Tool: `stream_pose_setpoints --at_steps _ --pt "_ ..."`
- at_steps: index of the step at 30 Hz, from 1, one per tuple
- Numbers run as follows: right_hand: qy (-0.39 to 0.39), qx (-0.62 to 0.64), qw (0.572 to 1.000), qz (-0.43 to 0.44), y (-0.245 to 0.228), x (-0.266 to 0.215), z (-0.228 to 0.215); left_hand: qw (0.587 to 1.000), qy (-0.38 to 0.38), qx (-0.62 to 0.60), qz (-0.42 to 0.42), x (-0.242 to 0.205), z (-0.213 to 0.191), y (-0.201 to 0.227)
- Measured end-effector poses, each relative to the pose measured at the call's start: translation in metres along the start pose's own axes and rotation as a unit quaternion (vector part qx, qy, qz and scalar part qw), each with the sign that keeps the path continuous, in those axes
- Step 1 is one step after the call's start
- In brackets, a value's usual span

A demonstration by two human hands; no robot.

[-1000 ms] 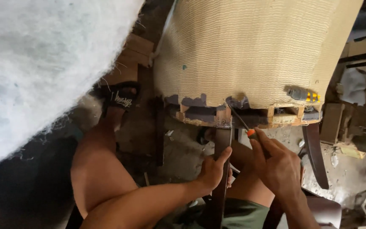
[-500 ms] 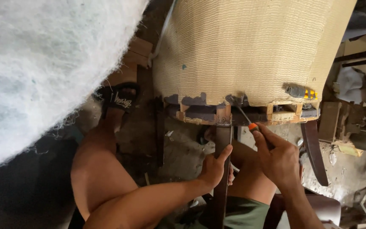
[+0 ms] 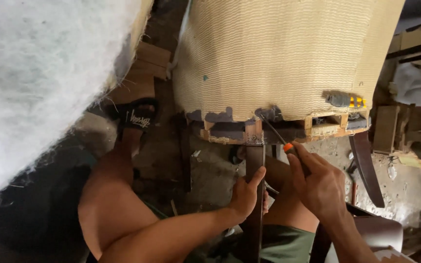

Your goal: Removing old fabric and staples from a wooden chair frame using a screwdriver and utility knife.

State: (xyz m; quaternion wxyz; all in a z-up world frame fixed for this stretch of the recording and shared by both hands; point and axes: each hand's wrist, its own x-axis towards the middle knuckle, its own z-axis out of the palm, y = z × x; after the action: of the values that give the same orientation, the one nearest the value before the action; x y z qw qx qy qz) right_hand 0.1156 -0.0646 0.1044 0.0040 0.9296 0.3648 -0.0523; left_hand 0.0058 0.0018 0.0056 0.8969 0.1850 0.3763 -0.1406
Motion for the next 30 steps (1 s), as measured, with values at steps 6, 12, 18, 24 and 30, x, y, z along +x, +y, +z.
stream_pose_setpoints --at_steps 6,12,18,24,30 --pt "-0.061 -0.082 0.995 -0.006 -0.016 0.013 -0.025 0.998 -0.005 -0.056 0.002 0.004 0.000 -0.005" --pt "-0.156 -0.139 0.977 -0.048 -0.035 0.033 -0.062 0.998 -0.045 -0.029 0.046 0.008 -0.004 -0.011" --pt "-0.065 -0.137 0.982 -0.116 -0.014 0.016 -0.044 1.000 -0.005 -0.010 0.008 0.005 -0.003 -0.006" --pt "0.008 -0.093 0.993 -0.065 -0.003 0.003 -0.022 0.999 -0.012 -0.042 0.007 -0.002 0.000 -0.005" --pt "-0.107 0.160 0.974 0.120 0.021 0.026 -0.027 0.998 0.019 -0.054 0.008 0.006 0.001 -0.007"
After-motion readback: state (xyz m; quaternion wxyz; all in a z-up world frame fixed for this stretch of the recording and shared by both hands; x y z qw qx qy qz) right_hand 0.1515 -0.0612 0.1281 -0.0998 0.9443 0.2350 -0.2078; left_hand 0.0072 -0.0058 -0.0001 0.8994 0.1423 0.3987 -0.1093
